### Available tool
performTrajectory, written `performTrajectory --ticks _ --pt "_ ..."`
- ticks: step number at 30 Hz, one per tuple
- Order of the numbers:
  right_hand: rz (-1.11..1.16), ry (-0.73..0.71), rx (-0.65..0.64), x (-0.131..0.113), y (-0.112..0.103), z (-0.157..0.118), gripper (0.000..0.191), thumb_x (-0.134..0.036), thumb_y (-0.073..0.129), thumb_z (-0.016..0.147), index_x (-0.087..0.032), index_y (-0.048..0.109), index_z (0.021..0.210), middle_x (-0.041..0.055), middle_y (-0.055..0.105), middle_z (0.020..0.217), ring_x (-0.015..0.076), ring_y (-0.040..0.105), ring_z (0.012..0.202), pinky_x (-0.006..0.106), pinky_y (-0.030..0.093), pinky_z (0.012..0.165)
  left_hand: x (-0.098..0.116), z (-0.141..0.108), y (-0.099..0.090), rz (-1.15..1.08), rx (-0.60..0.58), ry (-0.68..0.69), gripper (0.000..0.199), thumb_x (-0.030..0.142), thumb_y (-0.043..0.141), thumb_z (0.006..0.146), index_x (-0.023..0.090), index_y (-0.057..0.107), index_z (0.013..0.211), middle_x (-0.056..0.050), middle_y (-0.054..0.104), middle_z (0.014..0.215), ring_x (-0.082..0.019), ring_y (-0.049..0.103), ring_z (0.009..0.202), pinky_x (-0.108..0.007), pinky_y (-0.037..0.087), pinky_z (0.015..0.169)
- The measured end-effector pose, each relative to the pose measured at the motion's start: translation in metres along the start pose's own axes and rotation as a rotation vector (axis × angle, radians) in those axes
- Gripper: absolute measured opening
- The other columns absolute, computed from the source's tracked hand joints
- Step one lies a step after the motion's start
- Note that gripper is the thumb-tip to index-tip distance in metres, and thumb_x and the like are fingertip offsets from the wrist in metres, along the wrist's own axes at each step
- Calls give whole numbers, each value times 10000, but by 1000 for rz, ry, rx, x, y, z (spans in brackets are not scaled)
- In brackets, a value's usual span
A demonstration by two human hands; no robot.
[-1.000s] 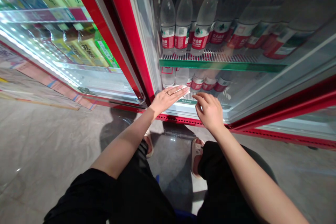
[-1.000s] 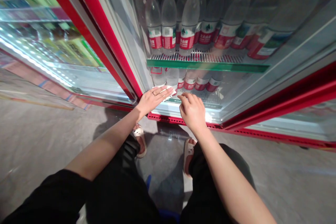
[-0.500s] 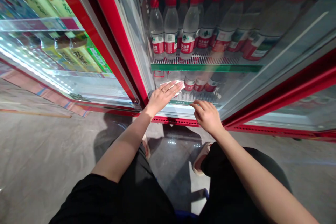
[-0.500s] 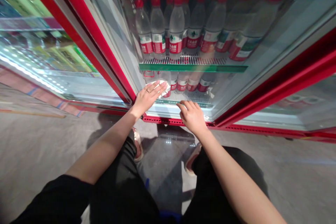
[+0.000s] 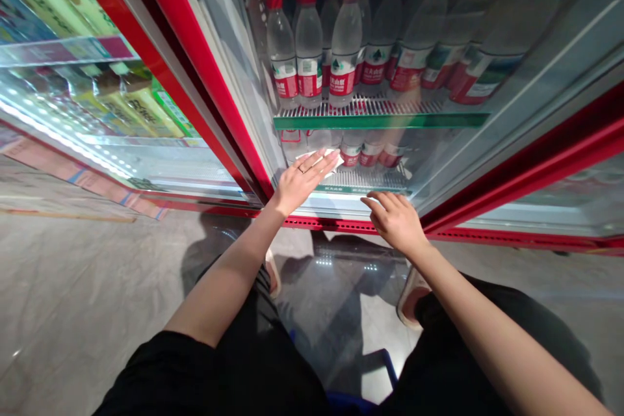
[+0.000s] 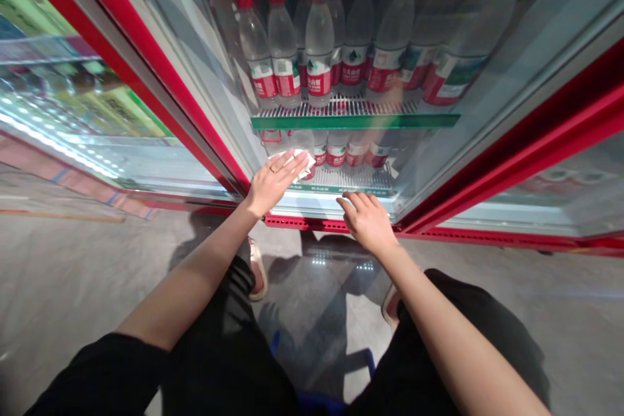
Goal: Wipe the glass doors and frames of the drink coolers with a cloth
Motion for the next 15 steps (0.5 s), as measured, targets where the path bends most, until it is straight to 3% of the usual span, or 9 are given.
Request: performTrajectory --ticks 5,8,11,15 --pt "-13 -60 -9 -8 2 8 327 -106 563 1040 -143 759 1298 158 806 1257 275 685 1101 394 480 930 33 2 9 77 -107 247 691 28 391 1086 258 416 1736 71 386 1791 -79 311 1678 -264 291 1406" --pt "-21 -67 6 -9 -1 12 332 -106 562 1041 -122 762 1306 172 805 1259 283 682 1095 404 488 924 33 -6 17 197 -174 350 729 -10 402 1036 215 416 1729 11 339 1815 -92 302 1673 -267 333 1361" --pt "-8 -42 16 -8 -4 16 358 -97 550 1041 -123 757 1331 171 802 1271 287 676 1125 408 491 938 22 -11 14 241 -161 308 735 -18 359 1018 200 434 1716 -19 320 1828 -139 257 1674 -311 364 1337" --pt "-7 -31 24 -9 -6 19 362 -96 547 1045 -133 754 1340 161 800 1276 280 674 1132 397 483 946 18 -5 3 124 -71 125 701 0 289 1067 235 476 1700 0 454 1775 -143 312 1664 -328 363 1357"
Point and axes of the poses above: each hand's wrist, its own z-axis towards the middle knuckle, its own y-axis out of the palm, x = y × z, the point moved 9 cm from there along z, towards the middle knuckle
